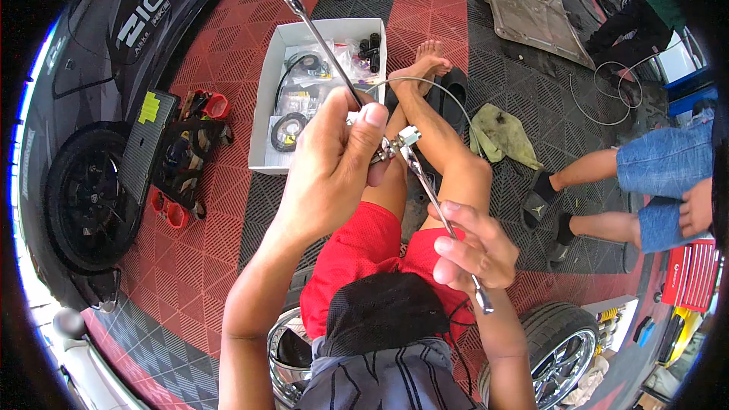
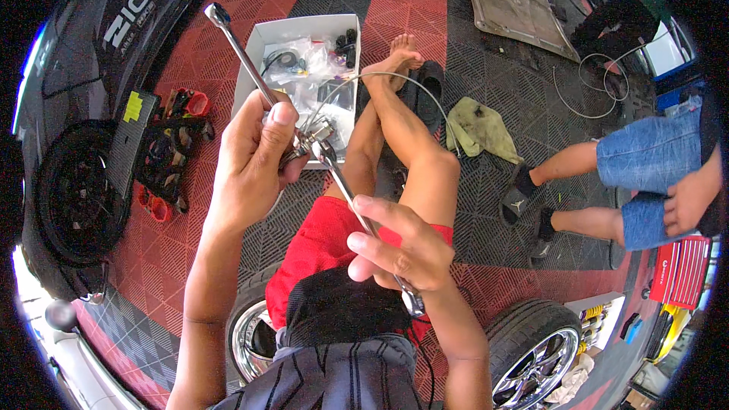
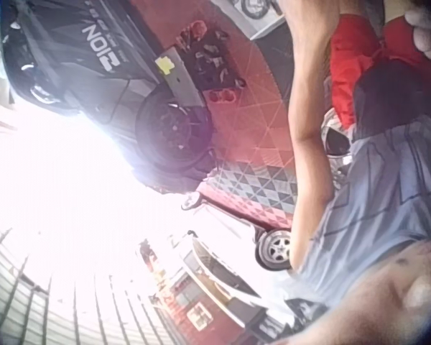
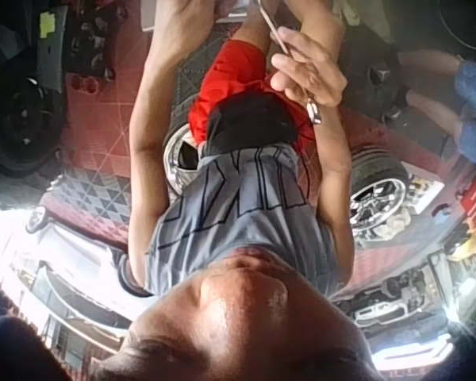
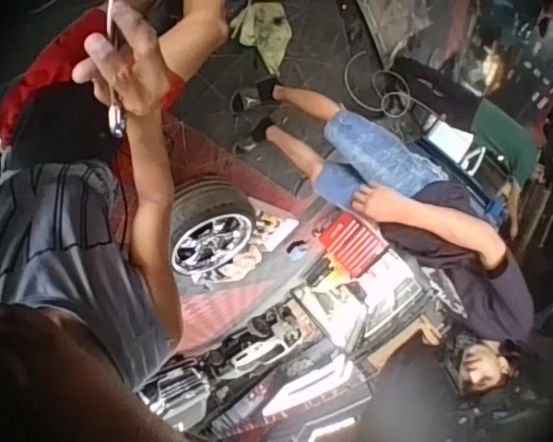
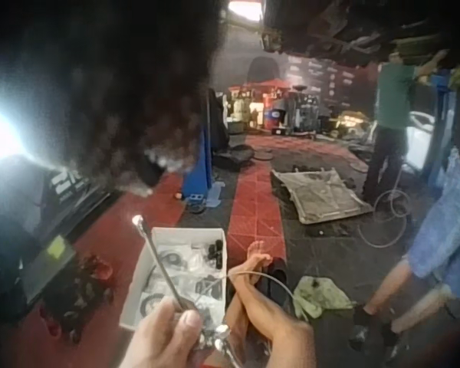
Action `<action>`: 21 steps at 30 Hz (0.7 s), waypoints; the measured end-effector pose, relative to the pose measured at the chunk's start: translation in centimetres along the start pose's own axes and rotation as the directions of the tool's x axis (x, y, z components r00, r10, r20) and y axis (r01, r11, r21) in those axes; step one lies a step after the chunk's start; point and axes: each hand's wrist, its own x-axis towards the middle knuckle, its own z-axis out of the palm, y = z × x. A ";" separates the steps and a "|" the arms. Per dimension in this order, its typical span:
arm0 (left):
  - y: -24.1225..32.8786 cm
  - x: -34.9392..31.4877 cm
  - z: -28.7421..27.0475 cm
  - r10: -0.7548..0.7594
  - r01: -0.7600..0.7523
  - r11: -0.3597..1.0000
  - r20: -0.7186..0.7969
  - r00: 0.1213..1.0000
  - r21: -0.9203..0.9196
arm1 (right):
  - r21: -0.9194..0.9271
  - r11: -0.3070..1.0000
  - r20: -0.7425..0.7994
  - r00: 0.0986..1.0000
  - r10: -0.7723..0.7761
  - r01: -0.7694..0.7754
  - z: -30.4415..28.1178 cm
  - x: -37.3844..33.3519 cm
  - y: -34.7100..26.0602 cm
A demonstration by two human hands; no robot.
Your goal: Assembling high-performance brake lines using various fittings and wrenches.
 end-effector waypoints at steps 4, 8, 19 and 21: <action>-0.3 -0.1 -0.2 -0.015 0.015 1.000 0.028 1.000 -0.011 | -0.106 0.994 0.151 0.988 0.006 0.010 -0.2 0.8 -1.4; -0.3 -0.3 -0.5 0.100 -0.109 0.982 0.062 0.993 0.157 | -0.126 0.977 0.289 0.936 0.203 -0.173 -2.1 2.2 -4.2; -0.9 -0.4 -0.1 0.230 -0.236 0.943 0.052 0.972 0.234 | -0.139 0.983 0.225 0.963 0.151 -0.121 -0.9 2.8 -3.1; -1.2 -0.6 0.2 0.274 -0.277 0.933 0.046 0.961 0.231 | -0.232 0.965 0.275 0.943 0.187 -0.124 -1.0 3.4 -3.7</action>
